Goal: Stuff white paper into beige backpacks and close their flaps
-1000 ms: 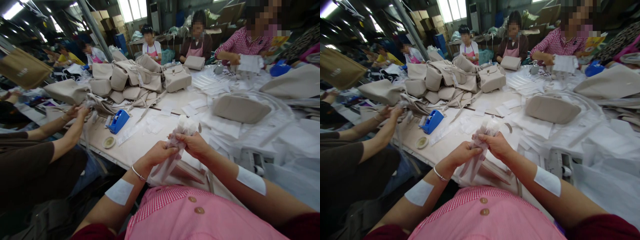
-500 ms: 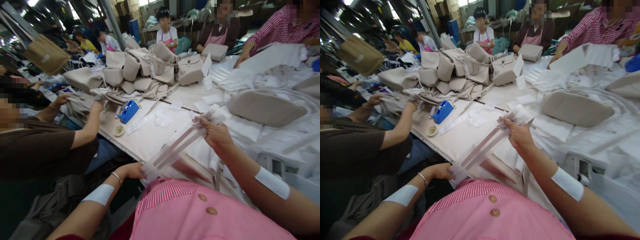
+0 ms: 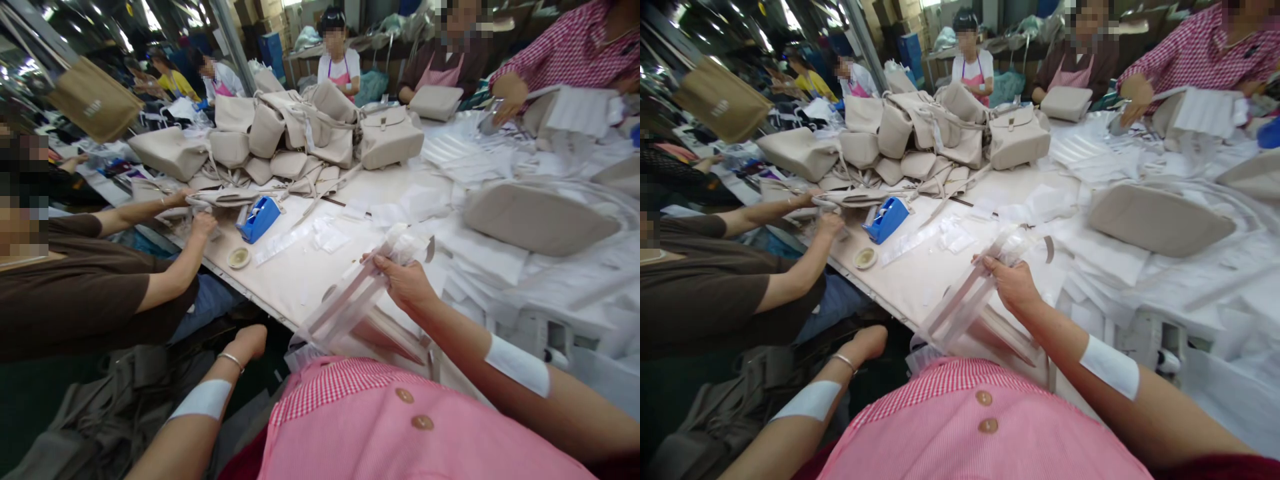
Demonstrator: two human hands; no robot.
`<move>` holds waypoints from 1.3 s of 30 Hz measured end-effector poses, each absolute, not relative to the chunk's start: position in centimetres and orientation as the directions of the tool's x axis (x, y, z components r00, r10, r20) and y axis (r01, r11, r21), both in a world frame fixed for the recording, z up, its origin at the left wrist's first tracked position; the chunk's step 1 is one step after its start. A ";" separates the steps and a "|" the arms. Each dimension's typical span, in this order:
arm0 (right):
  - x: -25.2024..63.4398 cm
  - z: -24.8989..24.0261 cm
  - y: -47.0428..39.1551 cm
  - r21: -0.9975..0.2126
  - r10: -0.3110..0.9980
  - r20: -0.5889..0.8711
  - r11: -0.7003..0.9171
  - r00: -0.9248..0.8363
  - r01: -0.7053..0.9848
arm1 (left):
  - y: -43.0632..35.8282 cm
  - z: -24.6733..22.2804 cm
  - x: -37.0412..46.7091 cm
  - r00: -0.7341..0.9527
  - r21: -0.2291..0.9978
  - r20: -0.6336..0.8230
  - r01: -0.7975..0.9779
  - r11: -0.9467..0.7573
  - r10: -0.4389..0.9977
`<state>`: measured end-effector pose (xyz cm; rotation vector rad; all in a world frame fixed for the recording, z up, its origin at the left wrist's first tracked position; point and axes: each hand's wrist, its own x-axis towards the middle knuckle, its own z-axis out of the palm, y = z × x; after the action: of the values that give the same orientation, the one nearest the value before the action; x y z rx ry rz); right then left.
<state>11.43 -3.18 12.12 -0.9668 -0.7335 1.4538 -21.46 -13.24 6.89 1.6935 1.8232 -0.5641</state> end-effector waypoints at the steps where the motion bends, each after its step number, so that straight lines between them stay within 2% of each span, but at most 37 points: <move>1: 11.4 12.4 -3.1 -0.878 0.990 -0.138 -0.110 0.026 -0.466 | -12.0 7.5 -20.9 -0.020 0.099 -0.620 0.990 0.103 0.784; 2: 11.3 12.6 -3.1 -0.880 0.992 -0.125 -0.101 0.020 -0.463 | -10.7 8.2 -20.1 0.011 0.164 -0.561 0.982 0.098 0.828; 4: 11.0 13.3 -3.3 -0.886 0.995 -0.099 -0.093 -0.012 -0.455 | -8.3 9.6 -17.6 0.147 0.393 -0.416 0.919 0.031 0.897; 5: 10.8 13.6 -3.4 -0.888 0.995 -0.093 -0.100 -0.037 -0.449 | -7.2 10.3 -16.1 0.276 0.613 -0.303 0.789 -0.035 0.912; 6: 10.7 13.9 -3.5 -0.890 0.994 -0.093 -0.110 -0.061 -0.442 | -6.4 11.0 -14.5 0.400 0.778 -0.211 0.621 -0.094 0.892; 7: 10.6 14.2 -3.6 -0.892 0.992 -0.095 -0.121 -0.080 -0.436 | -5.7 11.6 -12.9 0.492 0.863 -0.159 0.490 -0.121 0.856; 8: 10.7 14.5 -3.7 -0.891 0.991 -0.099 -0.129 -0.089 -0.435 | -5.2 12.2 -11.4 0.551 0.897 -0.139 0.421 -0.130 0.823; 11: 11.3 15.1 -3.7 -0.885 0.993 -0.095 -0.114 -0.065 -0.451 | -4.8 13.6 -8.3 0.548 0.844 -0.171 0.510 -0.165 0.819; 15: 12.4 15.9 -3.3 -0.876 0.997 -0.049 -0.070 -0.056 -0.478 | -5.1 15.0 -7.2 0.483 0.777 -0.070 0.575 -0.256 0.873; 20: 12.5 16.7 -2.5 -0.834 0.994 -0.056 -0.096 -0.091 -0.543 | -5.3 14.9 -6.8 0.586 0.890 -0.277 0.455 -0.026 0.762; 28: 12.6 15.6 -2.5 -0.853 0.995 -0.060 -0.094 -0.081 -0.514 | -6.1 14.0 -5.7 0.528 0.887 -0.404 0.425 0.178 0.747; 33: 11.6 14.7 -4.6 -0.863 0.987 -0.108 -0.151 -0.116 -0.483 | -5.9 14.0 -4.4 0.460 0.906 -0.414 0.289 0.308 0.786; 37: 11.3 15.2 -5.7 -0.902 0.991 -0.107 -0.128 -0.075 -0.413 | -5.9 14.0 -2.7 0.450 0.867 -0.437 -0.018 0.498 0.779; 39: 11.5 15.6 -5.7 -0.917 0.992 -0.114 -0.129 -0.063 -0.377 | -5.9 13.9 -2.2 0.460 0.827 -0.420 -0.160 0.539 0.782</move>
<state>11.50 -5.73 15.58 -0.9814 -0.8813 1.4875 -2.24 -5.88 13.93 0.8033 0.9109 0.6630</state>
